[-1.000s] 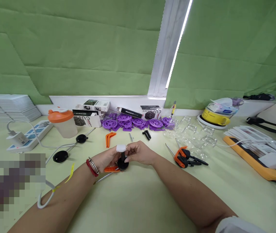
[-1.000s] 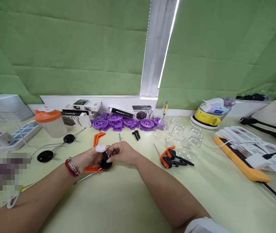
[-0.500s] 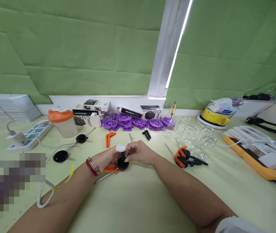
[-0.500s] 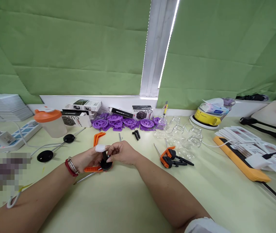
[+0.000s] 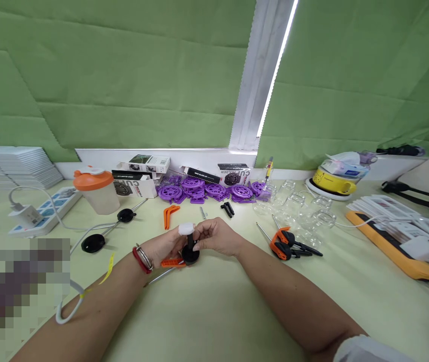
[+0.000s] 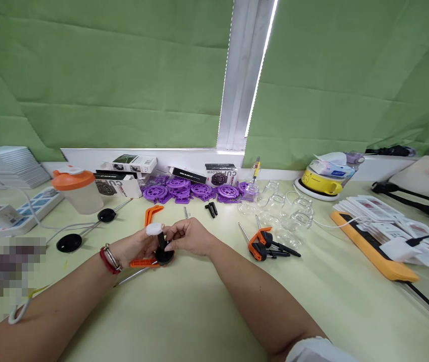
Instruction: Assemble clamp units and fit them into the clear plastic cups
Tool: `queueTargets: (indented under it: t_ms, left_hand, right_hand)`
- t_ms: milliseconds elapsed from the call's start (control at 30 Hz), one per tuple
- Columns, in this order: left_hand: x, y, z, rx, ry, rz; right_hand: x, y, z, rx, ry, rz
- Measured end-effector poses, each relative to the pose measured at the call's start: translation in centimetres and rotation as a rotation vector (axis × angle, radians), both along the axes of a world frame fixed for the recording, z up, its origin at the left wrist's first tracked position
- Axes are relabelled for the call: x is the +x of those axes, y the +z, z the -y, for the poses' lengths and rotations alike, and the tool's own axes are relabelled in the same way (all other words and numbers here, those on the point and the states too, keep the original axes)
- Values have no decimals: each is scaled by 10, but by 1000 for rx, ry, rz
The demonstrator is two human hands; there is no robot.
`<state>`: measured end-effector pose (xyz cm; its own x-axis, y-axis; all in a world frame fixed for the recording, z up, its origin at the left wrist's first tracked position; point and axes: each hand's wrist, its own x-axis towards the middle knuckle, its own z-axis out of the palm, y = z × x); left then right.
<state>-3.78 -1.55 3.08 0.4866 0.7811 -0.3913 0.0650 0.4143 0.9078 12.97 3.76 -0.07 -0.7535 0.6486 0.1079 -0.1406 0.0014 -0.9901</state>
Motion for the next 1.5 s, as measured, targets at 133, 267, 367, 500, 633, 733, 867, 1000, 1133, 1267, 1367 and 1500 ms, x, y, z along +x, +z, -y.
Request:
queueTargets:
  t_ms: [133, 267, 367, 500, 633, 733, 867, 1000, 1133, 1267, 1367, 1500]
  left_hand:
    - [0, 1, 1, 18, -1, -15]
    - [-1, 2, 3, 3, -12, -28]
    - [-1, 2, 4, 10, -16, -30]
    - [0, 3, 4, 87, 68, -33]
    - [4, 8, 6, 389, 284, -142]
    - [11, 10, 13, 847, 386, -408]
    - [19, 3, 22, 1310, 398, -706]
    - [21, -9, 20, 1488, 408, -794]
    - [17, -20, 13, 1524, 392, -894]
    - [12, -28, 4, 1455, 370, -1055]
    - [9, -33, -2, 1379, 395, -1140]
    - [2, -35, -10, 1256, 462, -1214]
  right_hand:
    - [0, 0, 0, -4, -9, 0]
    - [-1, -3, 0, -6, -27, -11]
    - [-2, -1, 1, -4, -47, -13]
    - [2, 11, 3, 33, -118, 19]
    - [10, 34, 7, 5, -214, 79]
    - [10, 46, 16, -93, -150, 141]
    - [6, 53, 31, -116, -106, 211]
    - [13, 62, 27, 141, -172, 378]
    - [38, 71, 7, 698, -447, 951]
    - [66, 60, -9, 852, -530, 1473]
    - [81, 44, -11, 806, -512, 1554]
    - [89, 32, -10, 776, -498, 1577]
